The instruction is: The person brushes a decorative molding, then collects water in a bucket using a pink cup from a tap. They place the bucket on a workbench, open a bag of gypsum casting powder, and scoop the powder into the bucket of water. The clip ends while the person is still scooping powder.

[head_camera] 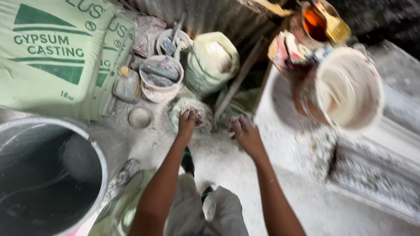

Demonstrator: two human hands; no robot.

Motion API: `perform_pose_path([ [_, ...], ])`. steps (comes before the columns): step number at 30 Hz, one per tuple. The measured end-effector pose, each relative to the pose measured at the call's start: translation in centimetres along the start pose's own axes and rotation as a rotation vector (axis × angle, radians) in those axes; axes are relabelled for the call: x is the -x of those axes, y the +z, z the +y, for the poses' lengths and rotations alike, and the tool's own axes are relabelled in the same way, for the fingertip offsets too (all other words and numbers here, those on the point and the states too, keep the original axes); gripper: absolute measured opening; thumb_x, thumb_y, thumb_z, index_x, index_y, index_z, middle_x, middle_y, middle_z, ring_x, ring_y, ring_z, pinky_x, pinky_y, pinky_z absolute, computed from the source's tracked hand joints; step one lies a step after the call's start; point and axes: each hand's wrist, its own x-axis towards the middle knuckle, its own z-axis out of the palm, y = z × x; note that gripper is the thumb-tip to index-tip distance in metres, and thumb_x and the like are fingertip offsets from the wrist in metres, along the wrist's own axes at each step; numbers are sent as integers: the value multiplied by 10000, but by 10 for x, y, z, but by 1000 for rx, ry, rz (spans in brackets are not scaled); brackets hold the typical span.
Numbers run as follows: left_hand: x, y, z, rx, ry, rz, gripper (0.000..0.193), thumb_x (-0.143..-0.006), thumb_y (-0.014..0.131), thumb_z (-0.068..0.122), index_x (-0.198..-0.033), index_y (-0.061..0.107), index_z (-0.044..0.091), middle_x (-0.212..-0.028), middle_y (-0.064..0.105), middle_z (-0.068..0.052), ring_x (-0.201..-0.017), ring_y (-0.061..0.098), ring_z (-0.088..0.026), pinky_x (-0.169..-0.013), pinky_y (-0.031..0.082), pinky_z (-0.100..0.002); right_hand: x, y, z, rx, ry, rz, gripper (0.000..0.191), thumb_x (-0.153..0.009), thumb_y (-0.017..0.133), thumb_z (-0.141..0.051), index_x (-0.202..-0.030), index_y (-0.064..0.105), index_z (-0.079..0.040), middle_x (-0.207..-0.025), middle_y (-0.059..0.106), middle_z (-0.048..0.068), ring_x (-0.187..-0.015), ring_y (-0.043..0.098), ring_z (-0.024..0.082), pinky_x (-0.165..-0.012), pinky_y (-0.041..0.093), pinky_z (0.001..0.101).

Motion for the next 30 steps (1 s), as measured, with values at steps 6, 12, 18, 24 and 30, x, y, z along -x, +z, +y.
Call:
perform_pose_path([
  [6, -122, -5, -34, 295, -152, 229, 286, -1041, 501, 159, -1305, 455, 61, -1162, 513, -176, -902, 593, -299, -769, 522, -399, -172, 155, 52, -44, -211, 120, 475, -1051, 400, -430, -1163, 672, -58, -1134, 697, 219, -993, 654, 371, -841, 538, 461],
  [12, -173, -59, -80, -1214, -340, -93, 738, -949, 573, 61, -1586, 204, 119, -1598, 155, -287, -1303, 447, -494, -1021, 494, -471, -315, 236, 139, 477, -111, -73, 450, -1067, 336, -376, -1150, 655, -69, -1206, 629, 272, -1135, 557, 498, -973, 445, 550],
  [18, -179, -121, -141, -599, -397, 511, 694, -1022, 513, 241, -1608, 204, 33, -1622, 287, -258, -1351, 488, -466, -1096, 476, -493, -406, 242, 209, 373, 32, -225, 403, -1003, 446, -226, -1360, 583, -99, -1190, 649, 309, -1045, 579, 563, -844, 477, 609],
  [24, -174, -148, -192, 346, -386, 227, 689, -939, 648, 431, -1451, 468, 6, -1372, 580, -146, -1238, 579, -279, -1048, 495, -397, -444, 269, 261, 353, 361, -569, 674, -931, 617, -228, -1561, 404, -120, -1337, 638, 141, -1157, 611, 283, -947, 462, 389],
  [30, -166, -136, -199, -7, -299, 466, 384, -899, 697, 227, -1220, 659, 19, -926, 706, -120, -750, 625, -188, -664, 532, -376, -434, 261, 261, 678, 66, -390, 536, -876, 713, -269, -1367, 553, -128, -1236, 692, 225, -1124, 670, 349, -940, 520, 435],
])
